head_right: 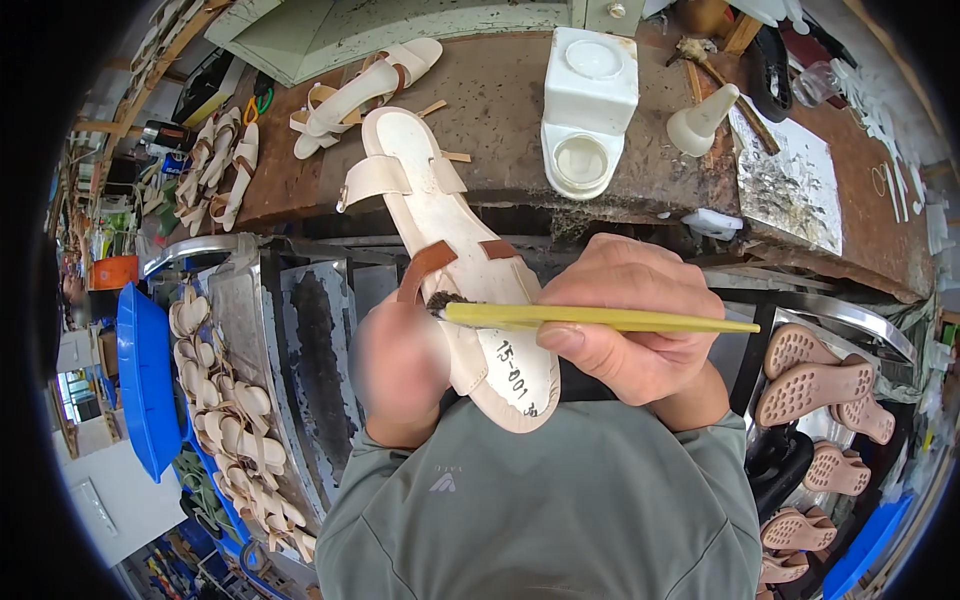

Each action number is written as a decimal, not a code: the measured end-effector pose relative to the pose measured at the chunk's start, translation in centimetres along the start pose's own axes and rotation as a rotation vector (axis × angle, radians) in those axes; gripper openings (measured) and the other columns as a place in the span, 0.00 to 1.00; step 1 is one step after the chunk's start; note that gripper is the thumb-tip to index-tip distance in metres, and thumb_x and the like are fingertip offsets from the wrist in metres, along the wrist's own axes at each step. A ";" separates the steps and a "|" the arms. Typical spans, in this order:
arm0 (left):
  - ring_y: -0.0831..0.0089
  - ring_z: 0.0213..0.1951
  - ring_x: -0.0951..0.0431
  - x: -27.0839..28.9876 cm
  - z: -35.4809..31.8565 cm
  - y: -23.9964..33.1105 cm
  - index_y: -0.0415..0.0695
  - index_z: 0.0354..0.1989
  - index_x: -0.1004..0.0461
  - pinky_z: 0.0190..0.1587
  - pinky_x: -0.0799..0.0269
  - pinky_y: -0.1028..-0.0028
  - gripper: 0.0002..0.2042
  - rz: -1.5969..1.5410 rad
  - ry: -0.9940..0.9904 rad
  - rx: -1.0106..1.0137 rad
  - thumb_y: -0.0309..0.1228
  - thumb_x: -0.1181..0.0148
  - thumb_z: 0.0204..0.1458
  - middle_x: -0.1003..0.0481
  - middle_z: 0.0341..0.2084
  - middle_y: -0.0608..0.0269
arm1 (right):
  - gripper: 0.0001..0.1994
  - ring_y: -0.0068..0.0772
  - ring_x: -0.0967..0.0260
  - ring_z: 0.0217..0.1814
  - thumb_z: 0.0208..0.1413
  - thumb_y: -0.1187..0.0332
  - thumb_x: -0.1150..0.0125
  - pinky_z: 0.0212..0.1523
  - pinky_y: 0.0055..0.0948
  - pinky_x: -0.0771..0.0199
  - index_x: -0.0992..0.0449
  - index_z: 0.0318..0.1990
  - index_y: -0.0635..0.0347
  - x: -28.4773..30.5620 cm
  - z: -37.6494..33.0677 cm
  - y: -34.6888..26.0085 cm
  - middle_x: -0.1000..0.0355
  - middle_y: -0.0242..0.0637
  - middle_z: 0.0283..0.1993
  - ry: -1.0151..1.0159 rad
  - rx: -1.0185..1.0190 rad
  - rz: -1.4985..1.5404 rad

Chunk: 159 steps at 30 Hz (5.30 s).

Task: The person applies glue to the sole and strap attachment points of beige sandals using a brush. They repeatedly dip the brush into a white container and spread the adhesive onto the sandal surfaces, handling multiple units one by one in a workshop setting.

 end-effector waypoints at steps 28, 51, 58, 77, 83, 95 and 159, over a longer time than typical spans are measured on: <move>0.61 0.41 0.30 -2.6 -1.0 1.1 0.29 0.29 0.31 0.46 0.36 0.66 0.15 0.255 -0.020 -0.124 0.34 0.53 0.53 0.31 0.42 0.44 | 0.07 0.32 0.31 0.18 0.39 0.77 0.36 0.19 0.27 0.37 0.24 0.28 0.69 1.0 -0.8 -2.5 0.26 0.41 0.22 -0.074 0.107 0.111; 0.65 0.25 0.35 -2.6 -1.3 2.6 0.33 0.19 0.36 0.36 0.36 0.67 0.10 0.559 -0.079 -0.436 0.28 0.52 0.48 0.33 0.22 0.50 | 0.08 0.31 0.31 0.22 0.37 0.75 0.34 0.24 0.26 0.33 0.23 0.27 0.69 0.3 1.9 -0.7 0.26 0.42 0.24 -0.222 -0.084 0.353; 0.59 0.48 0.32 -0.9 -1.3 1.0 0.27 0.32 0.31 0.50 0.37 0.66 0.16 0.089 0.059 -0.271 0.33 0.51 0.50 0.35 0.49 0.39 | 0.06 0.22 0.35 0.20 0.49 0.75 0.41 0.20 0.19 0.35 0.25 0.34 0.69 -1.0 0.2 1.8 0.29 0.39 0.28 0.003 -0.284 0.426; 0.62 0.51 0.32 -1.6 -1.0 2.0 0.26 0.57 0.45 0.55 0.39 0.68 0.27 0.500 0.365 -0.540 0.31 0.56 0.49 0.34 0.50 0.43 | 0.07 0.35 0.31 0.21 0.34 0.79 0.36 0.22 0.27 0.32 0.23 0.26 0.70 0.9 -1.6 -3.2 0.27 0.45 0.24 -0.059 -0.028 0.114; 0.55 0.40 0.24 2.1 0.0 3.1 0.26 0.49 0.37 0.45 0.29 0.63 0.25 -0.031 0.226 -0.258 0.35 0.56 0.46 0.28 0.40 0.42 | 0.10 0.21 0.38 0.15 0.51 0.68 0.43 0.14 0.18 0.41 0.34 0.34 0.64 4.0 -1.7 0.4 0.36 0.33 0.22 0.274 -0.401 0.697; 0.55 0.34 0.22 5.4 -2.0 3.3 0.16 0.47 0.39 0.37 0.25 0.68 0.24 -0.742 -0.436 0.181 0.27 0.62 0.45 0.28 0.35 0.31 | 0.15 0.16 0.38 0.19 0.58 0.59 0.48 0.19 0.17 0.37 0.28 0.39 0.64 -1.3 -0.1 7.4 0.32 0.30 0.20 0.044 -0.924 0.532; 0.58 0.50 0.29 0.6 -4.0 1.8 0.38 0.45 0.27 0.55 0.40 0.63 0.17 0.928 0.286 -0.777 0.25 0.39 0.44 0.28 0.46 0.49 | 0.05 0.24 0.37 0.28 0.45 0.68 0.39 0.35 0.30 0.42 0.21 0.29 0.58 0.8 -0.4 -3.9 0.24 0.33 0.32 -0.256 0.399 -0.281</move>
Point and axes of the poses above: each hand's wrist, its own z-axis towards the middle knuckle, its own x-axis out of the back of the hand, y = z × x, the point moved 4 cm from there along z, towards the middle knuckle
